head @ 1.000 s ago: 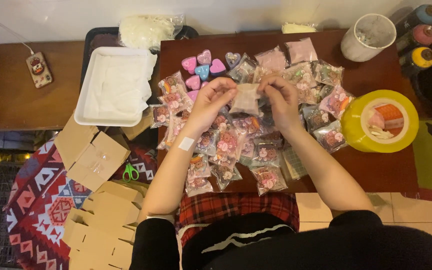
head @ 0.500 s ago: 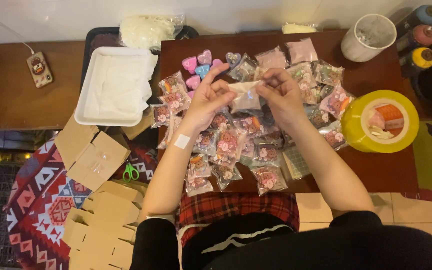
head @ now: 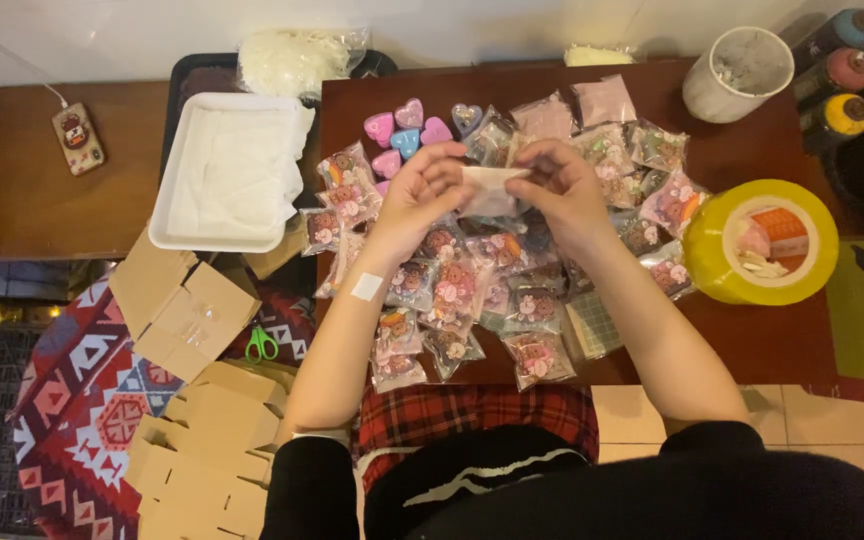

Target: The person packs small items into small plastic bags and places the bags onto a table.

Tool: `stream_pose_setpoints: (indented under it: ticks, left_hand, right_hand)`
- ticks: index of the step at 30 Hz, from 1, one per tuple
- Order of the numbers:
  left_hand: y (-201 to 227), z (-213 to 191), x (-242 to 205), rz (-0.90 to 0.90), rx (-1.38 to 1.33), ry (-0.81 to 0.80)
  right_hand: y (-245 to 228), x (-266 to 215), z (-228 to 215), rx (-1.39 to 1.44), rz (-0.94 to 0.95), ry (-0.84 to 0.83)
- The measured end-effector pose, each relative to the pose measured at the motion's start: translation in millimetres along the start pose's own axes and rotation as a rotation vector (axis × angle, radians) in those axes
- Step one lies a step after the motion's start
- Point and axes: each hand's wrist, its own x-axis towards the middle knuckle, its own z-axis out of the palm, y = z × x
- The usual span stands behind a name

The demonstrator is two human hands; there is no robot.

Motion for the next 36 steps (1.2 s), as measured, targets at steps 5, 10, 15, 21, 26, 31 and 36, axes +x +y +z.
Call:
stream_pose_setpoints:
  ticks: [5,10,15,21,26,31,36]
  left_hand:
    - [-19.4,-11.9,1.7,0.076,0.059,-0.011]
    - [2.8,-3.5,0.7,0.186,0.196,0.112]
    - [50.5,6.7,-9.8,0.493,1.496,0.406]
    - [39.4,-22.9,-13.4,0.402,1.590,0.474]
    - [23.4,-32.9,-10.5,0.278,1.652,0.449]
    - [23.2,-30.5,-10.6,0.294,1.622,0.398]
    - [31.7,-16.8,-14.5,0.348,1.531,0.298]
  right_hand:
    - [-12.0,-3.1,0.6,-0.132,0.000,0.011]
    - [-40.4,-11.9,10.1,-0.235,-0.195,0.120]
    - [-71.8,-15.5,32.3,-1.204,-0.640,-0.101]
    - [-59.2,-15.4,39.7,-1.313,-0.608,-0.267]
    - [-66.7,-15.7,36.2,-1.295,-0.609,-0.218]
    - [-93.2,-29.3,39.4,-1.386,-0.737,-0.155]
    - [-133.1,-86.1,36.4,-1.140,0.031,0.014]
